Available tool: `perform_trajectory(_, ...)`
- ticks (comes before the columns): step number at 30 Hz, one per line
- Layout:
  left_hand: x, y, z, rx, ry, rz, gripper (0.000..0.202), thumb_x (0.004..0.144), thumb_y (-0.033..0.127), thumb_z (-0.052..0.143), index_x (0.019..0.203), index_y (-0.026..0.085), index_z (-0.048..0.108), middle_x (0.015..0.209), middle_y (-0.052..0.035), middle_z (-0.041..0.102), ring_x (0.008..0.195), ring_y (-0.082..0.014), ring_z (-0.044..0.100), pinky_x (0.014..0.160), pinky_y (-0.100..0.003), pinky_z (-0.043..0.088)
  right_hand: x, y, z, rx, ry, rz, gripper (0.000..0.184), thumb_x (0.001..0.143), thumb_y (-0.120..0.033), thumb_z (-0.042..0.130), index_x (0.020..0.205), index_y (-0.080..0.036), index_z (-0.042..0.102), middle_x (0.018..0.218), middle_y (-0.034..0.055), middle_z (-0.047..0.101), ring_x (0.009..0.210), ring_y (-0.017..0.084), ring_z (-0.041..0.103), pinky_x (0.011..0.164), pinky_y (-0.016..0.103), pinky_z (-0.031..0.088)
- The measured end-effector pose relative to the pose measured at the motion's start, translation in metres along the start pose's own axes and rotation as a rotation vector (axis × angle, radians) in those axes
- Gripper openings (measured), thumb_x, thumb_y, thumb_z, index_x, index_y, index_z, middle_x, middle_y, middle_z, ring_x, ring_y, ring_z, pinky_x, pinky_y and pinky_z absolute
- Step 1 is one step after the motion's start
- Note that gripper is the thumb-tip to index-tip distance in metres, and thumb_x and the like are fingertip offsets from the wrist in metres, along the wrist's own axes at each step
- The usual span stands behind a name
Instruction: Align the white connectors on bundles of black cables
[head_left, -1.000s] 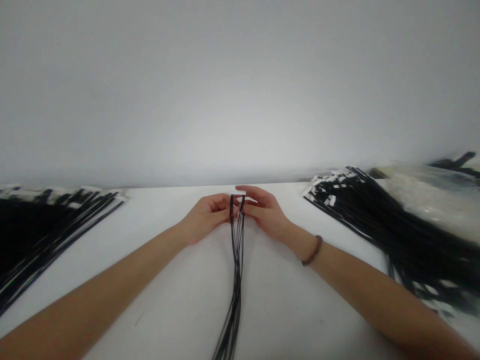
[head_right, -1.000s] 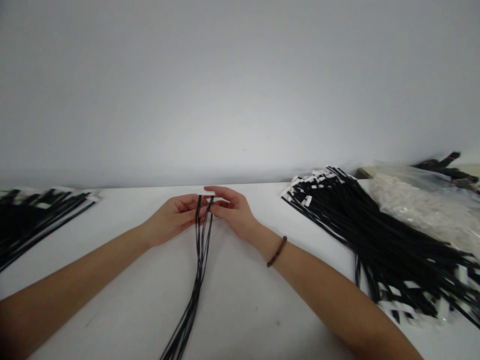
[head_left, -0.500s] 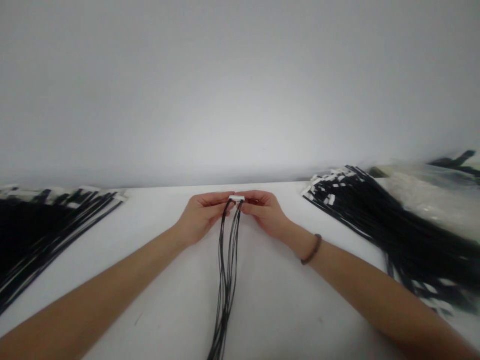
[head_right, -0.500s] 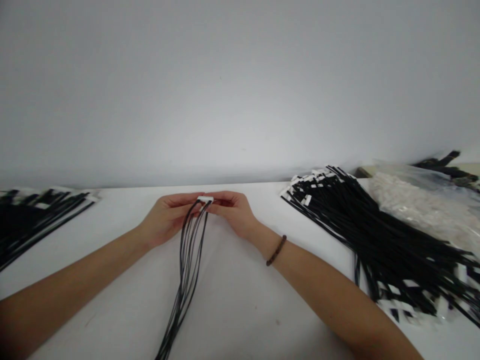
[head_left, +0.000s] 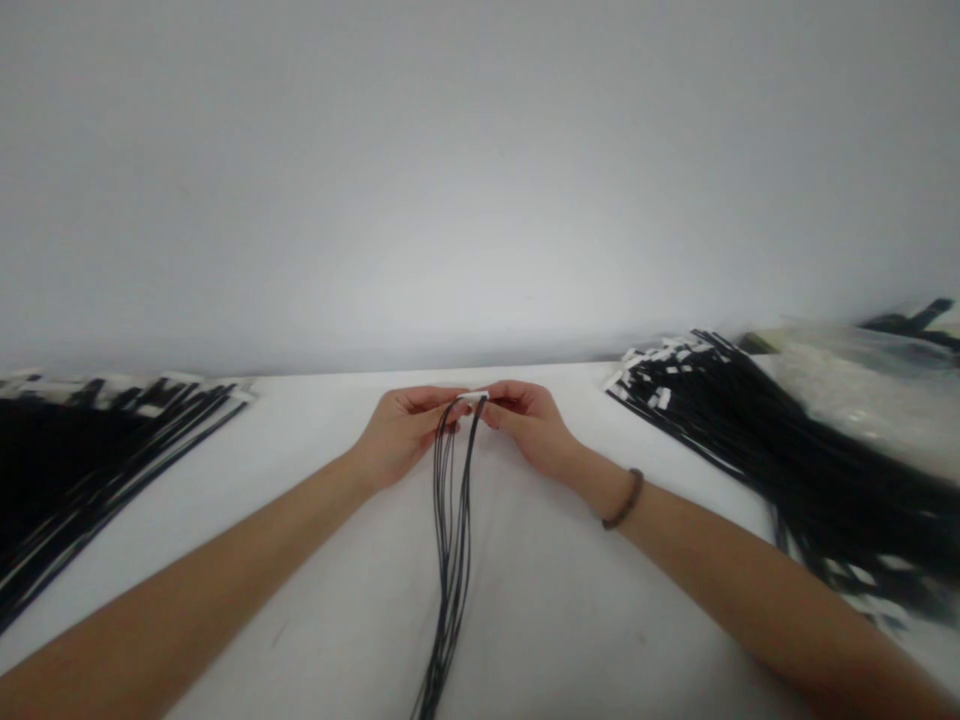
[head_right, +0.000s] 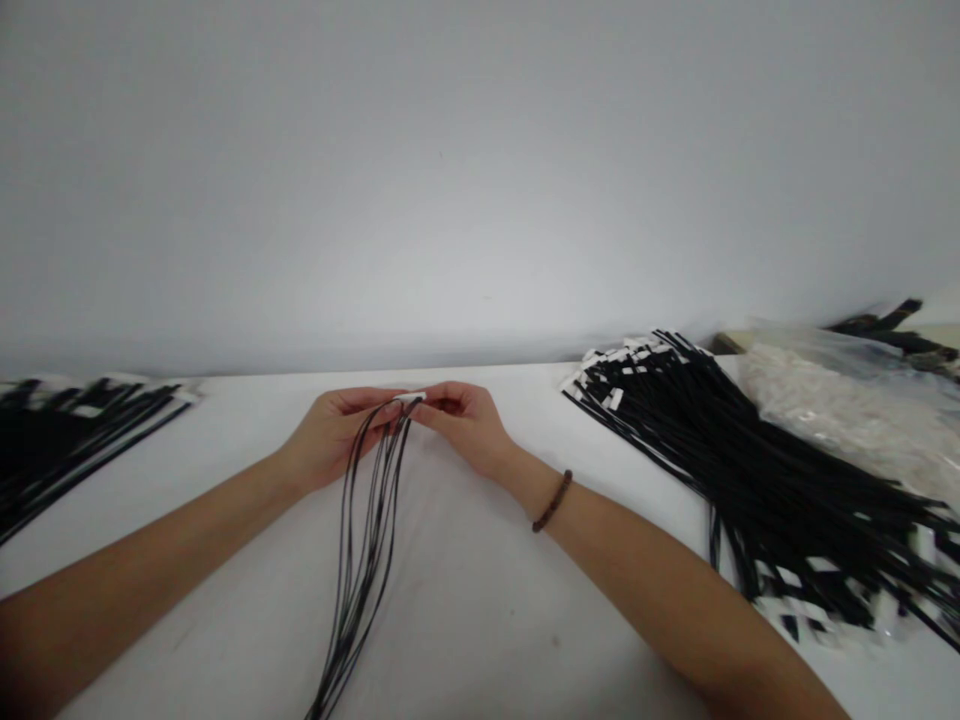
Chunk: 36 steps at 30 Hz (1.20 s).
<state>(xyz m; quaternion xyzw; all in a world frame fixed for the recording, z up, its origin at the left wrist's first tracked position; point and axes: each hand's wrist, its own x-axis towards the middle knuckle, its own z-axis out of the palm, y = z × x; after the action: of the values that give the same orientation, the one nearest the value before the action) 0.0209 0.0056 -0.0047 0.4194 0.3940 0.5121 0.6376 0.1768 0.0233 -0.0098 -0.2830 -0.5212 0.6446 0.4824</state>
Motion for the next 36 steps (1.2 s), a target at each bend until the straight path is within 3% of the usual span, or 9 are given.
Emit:
perform_trajectory(10,-0.0006,0.0068,0.0001,0.002,0.019,-0.054,0.015,0.059,0.015,0.069,0.073,0.01,0.07,0.067,-0.0072,0.066,0.057,-0.0095,0.055,0.053,-0.021,0.042,-0.0029,-0.0059,0.0039,-0.081,0.005,0.047,0.015,0.059,-0.024,0.065,0.069,-0.013,0.06,0.065,0.0003,0.059,0.056,0.006,0.047,0.057,0.022,0.038)
perform_trajectory(21,0.0005,0.0042,0.0007,-0.022,-0.026,-0.031,0.024,0.06,0.012,0.069,0.084,0.012,0.068,0.077,-0.0068,0.068,0.065,-0.0101,0.059,0.059,-0.02,0.044,0.0005,0.0024,0.0009,-0.054,-0.024,-0.034,0.016,0.061,-0.02,0.063,0.074,-0.014,0.056,0.063,-0.0013,0.055,0.055,0.007,0.047,0.054,0.022,0.038)
perform_trajectory(30,-0.0011,0.0057,0.0032,-0.015,-0.049,-0.011,0.021,0.062,0.012,0.067,0.082,0.011,0.067,0.075,-0.0071,0.067,0.063,-0.0107,0.059,0.06,-0.02,0.045,0.0,0.0019,0.0005,-0.072,-0.019,-0.032,0.019,0.061,-0.023,0.064,0.075,-0.014,0.054,0.062,-0.0016,0.055,0.054,0.006,0.048,0.053,0.021,0.039)
perform_trajectory(36,0.0002,-0.0009,0.0003,0.051,-0.073,0.058,0.024,0.063,0.017,0.067,0.087,0.013,0.066,0.081,-0.0079,0.067,0.068,-0.0144,0.061,0.068,-0.028,0.047,-0.0033,0.0017,0.0037,-0.056,-0.05,0.11,0.037,0.053,-0.024,0.07,0.082,-0.015,0.049,0.07,0.0004,0.059,0.057,0.012,0.058,0.048,0.024,0.045)
